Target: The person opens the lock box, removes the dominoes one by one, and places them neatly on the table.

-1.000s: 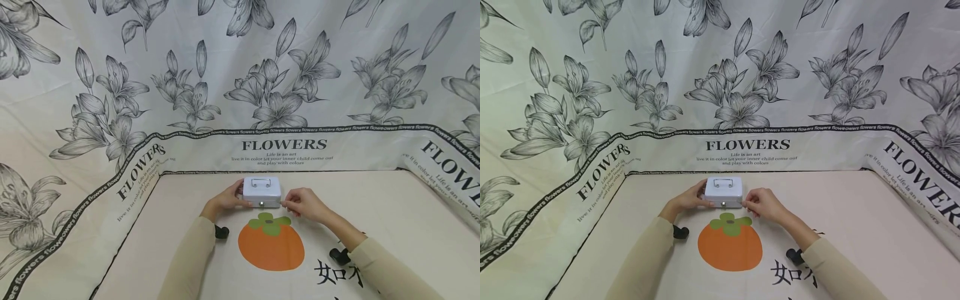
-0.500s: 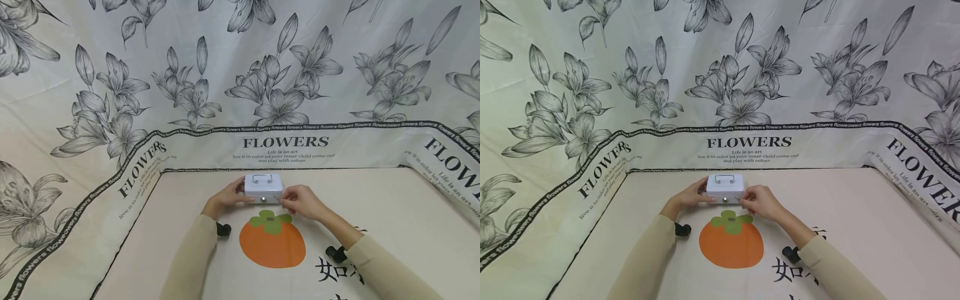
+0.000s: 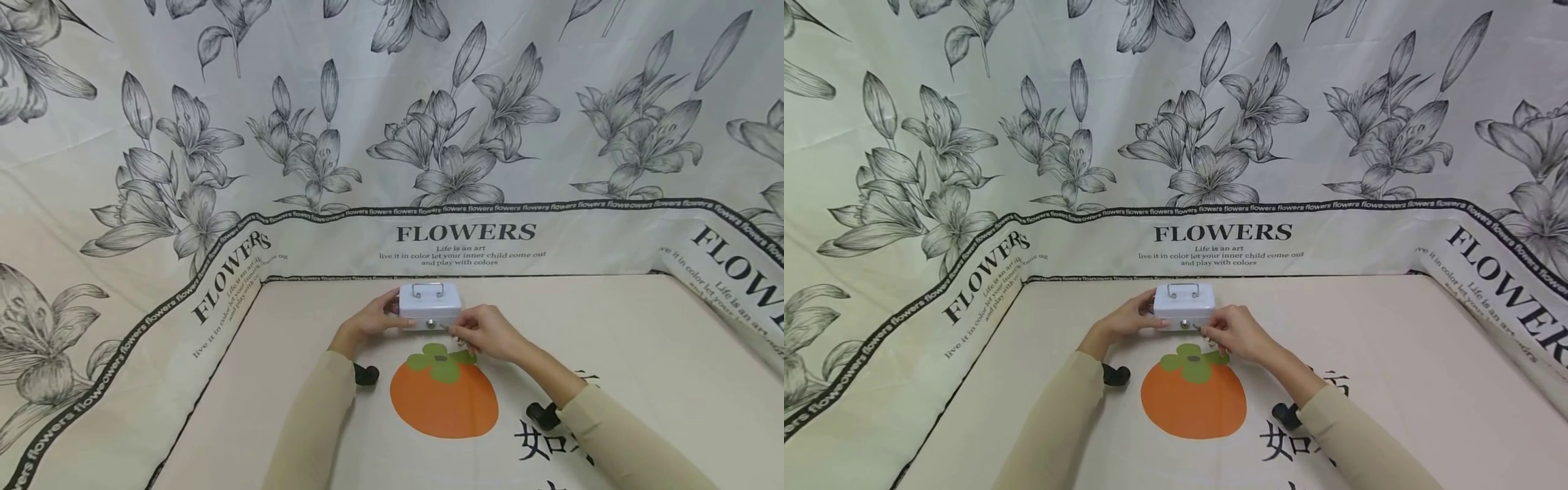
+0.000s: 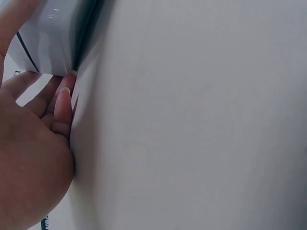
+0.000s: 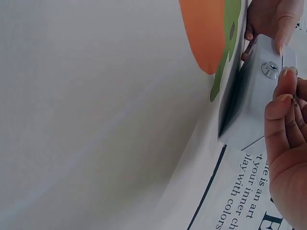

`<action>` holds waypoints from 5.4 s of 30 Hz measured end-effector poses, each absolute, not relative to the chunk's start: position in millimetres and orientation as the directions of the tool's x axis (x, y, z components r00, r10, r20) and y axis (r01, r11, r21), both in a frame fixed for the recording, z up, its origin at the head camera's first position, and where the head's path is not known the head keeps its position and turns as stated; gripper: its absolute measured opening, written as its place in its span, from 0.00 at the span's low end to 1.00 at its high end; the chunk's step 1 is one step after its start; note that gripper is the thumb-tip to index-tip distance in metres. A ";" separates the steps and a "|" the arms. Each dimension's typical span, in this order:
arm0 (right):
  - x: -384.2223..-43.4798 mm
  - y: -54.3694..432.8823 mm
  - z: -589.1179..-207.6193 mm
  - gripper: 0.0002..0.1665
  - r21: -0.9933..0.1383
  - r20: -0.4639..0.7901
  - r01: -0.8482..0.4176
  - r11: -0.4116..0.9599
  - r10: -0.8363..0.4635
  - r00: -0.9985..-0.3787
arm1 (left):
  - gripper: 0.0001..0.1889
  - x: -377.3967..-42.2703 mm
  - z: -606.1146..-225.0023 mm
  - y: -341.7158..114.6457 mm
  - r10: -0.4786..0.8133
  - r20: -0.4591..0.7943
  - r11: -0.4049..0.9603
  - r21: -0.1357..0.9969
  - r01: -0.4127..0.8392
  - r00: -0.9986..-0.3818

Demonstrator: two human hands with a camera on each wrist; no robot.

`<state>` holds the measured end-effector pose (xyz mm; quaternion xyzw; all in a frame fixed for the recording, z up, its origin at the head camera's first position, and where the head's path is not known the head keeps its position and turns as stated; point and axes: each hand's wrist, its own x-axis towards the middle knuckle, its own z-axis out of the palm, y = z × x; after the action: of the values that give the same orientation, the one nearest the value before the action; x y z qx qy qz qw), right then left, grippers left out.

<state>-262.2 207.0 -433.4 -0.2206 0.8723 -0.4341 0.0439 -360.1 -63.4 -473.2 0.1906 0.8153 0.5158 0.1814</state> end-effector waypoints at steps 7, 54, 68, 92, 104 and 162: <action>-263.8 200.7 -433.6 0.08 -0.746 0.120 -0.366 0.557 -0.428 -0.896 | 0.47 -361.2 -475.3 -62.4 0.487 -0.108 0.369 0.925 0.092 -0.867; -264.1 171.1 -435.4 0.07 -0.659 0.184 -0.407 0.633 -0.390 -0.902 | 0.47 -358.8 -471.3 -61.1 0.473 -0.114 0.351 0.934 0.068 -0.873; -262.9 167.3 -435.3 0.10 -0.627 0.213 -0.411 0.662 -0.361 -0.908 | 0.47 -358.4 -473.5 -59.1 0.466 -0.120 0.346 0.936 0.055 -0.877; -263.6 166.7 -435.1 0.06 -0.694 0.173 -0.433 0.576 -0.450 -0.876 | 0.45 -357.6 -473.3 -60.7 0.483 -0.102 0.351 0.932 0.085 -0.870; -264.3 171.3 -437.9 0.05 -0.702 0.196 -0.461 0.543 -0.475 -0.858 | 0.45 -357.5 -472.3 -60.5 0.487 -0.099 0.346 0.934 0.088 -0.868; -264.3 162.8 -431.0 0.16 -0.492 0.200 -0.562 0.666 -0.542 -0.817 | 0.48 -356.4 -471.4 -58.9 0.480 -0.155 0.307 0.952 0.000 -0.864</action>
<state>-264.3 162.8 -431.0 -0.3023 0.9124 -0.2754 -0.0181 -356.4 -58.9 -471.4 0.1538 0.7805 0.5680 0.2109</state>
